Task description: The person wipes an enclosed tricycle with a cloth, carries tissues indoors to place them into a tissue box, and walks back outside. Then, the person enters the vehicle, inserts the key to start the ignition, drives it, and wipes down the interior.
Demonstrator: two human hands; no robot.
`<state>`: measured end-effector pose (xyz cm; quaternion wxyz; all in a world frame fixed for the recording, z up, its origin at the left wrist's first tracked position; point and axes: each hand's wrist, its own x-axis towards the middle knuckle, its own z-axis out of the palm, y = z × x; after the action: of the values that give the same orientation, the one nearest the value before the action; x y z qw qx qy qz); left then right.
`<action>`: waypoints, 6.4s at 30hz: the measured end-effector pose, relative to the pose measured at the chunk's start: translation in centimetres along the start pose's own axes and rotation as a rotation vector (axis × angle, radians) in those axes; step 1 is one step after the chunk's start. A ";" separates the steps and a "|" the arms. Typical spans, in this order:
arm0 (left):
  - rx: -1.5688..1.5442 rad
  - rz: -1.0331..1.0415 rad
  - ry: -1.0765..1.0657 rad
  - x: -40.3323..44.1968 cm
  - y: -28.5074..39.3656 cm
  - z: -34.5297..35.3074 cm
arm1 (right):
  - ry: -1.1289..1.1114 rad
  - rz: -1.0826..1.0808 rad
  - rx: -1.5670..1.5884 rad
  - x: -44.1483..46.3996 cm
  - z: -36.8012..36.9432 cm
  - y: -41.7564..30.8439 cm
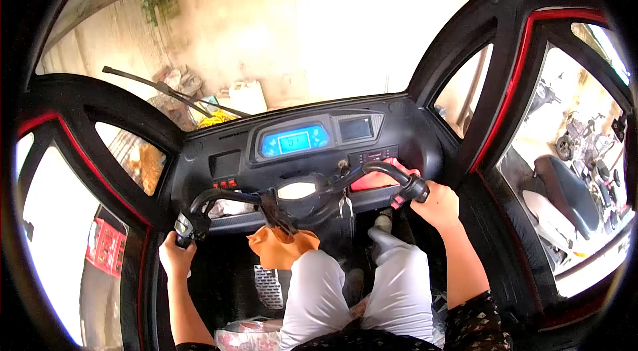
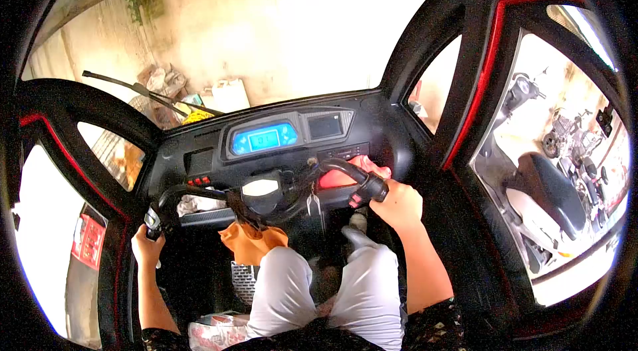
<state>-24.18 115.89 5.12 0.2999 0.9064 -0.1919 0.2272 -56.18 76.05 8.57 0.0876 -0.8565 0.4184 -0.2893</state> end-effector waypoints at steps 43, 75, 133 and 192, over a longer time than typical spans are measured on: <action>0.074 0.124 0.039 -0.1 0.7 -0.7 | -0.258 0.055 0.086 -3.2 -0.6 1.8; 0.018 0.156 0.041 0.3 -0.9 0.3 | -0.128 -0.066 0.058 -3.5 1.0 3.8; -0.293 -0.605 0.069 -13.2 -8.0 1.1 | -0.019 -0.267 0.265 1.6 22.5 1.2; -1.426 -0.662 -0.567 -17.0 8.9 3.3 | -1.281 -0.299 1.257 -13.4 15.9 -14.6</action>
<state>-41.53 110.81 -2.13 0.7932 0.5317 -0.0815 -0.2855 -43.91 94.09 -4.34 0.7159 -0.6931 -0.0606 0.0587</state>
